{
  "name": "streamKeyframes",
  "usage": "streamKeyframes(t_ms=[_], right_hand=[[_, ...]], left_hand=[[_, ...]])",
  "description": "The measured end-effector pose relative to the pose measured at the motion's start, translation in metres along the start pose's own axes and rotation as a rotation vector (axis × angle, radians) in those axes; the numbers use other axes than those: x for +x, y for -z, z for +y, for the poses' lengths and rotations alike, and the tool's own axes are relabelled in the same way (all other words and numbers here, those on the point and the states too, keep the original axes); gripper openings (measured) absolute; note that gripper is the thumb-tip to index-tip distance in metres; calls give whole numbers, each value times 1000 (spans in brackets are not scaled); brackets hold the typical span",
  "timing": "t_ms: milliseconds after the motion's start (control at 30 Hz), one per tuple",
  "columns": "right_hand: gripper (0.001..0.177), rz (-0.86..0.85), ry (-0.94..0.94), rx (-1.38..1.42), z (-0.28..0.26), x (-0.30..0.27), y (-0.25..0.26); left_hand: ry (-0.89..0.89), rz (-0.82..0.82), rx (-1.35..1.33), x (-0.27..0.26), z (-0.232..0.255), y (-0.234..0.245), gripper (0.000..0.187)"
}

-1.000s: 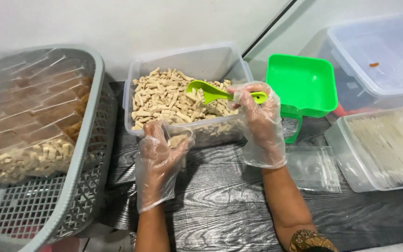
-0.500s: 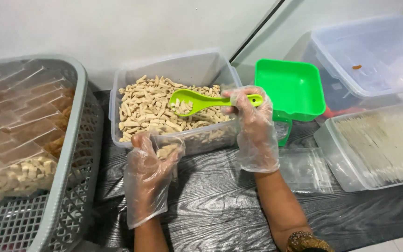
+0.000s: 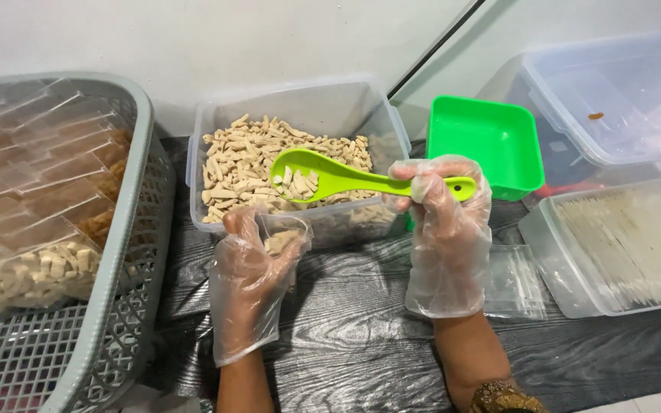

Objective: Packaging small white snacks from a large container into individual plastic bags using a scoop and hands.

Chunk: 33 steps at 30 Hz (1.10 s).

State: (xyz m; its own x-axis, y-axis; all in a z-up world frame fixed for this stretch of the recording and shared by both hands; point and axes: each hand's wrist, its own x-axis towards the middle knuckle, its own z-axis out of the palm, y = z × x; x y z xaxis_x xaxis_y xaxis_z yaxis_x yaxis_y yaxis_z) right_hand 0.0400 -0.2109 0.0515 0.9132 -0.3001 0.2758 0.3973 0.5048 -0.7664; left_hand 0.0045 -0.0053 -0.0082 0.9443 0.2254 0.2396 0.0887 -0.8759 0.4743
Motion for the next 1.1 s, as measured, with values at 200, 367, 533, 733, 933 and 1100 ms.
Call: streamKeyframes(t_ms=[200, 367, 533, 733, 933, 1100], right_hand=[[14, -117, 105, -37, 13, -5, 9], [17, -300, 312, 68, 22, -12, 7], [18, -380, 310, -30, 20, -23, 10], [16, -494, 344, -152, 2, -31, 2], [18, -451, 468, -240, 18, -4, 18], [15, -396, 604, -391, 29, 32, 28]], left_hand=[[21, 16, -11, 3, -4, -7, 70], [-154, 203, 204, 3, -4, -11, 88], [-106, 117, 53, 15, -25, -24, 88], [-98, 80, 52, 8, -19, -16, 89], [-123, 110, 32, 14, -25, -23, 90], [-108, 90, 27, 7, -17, -17, 88]])
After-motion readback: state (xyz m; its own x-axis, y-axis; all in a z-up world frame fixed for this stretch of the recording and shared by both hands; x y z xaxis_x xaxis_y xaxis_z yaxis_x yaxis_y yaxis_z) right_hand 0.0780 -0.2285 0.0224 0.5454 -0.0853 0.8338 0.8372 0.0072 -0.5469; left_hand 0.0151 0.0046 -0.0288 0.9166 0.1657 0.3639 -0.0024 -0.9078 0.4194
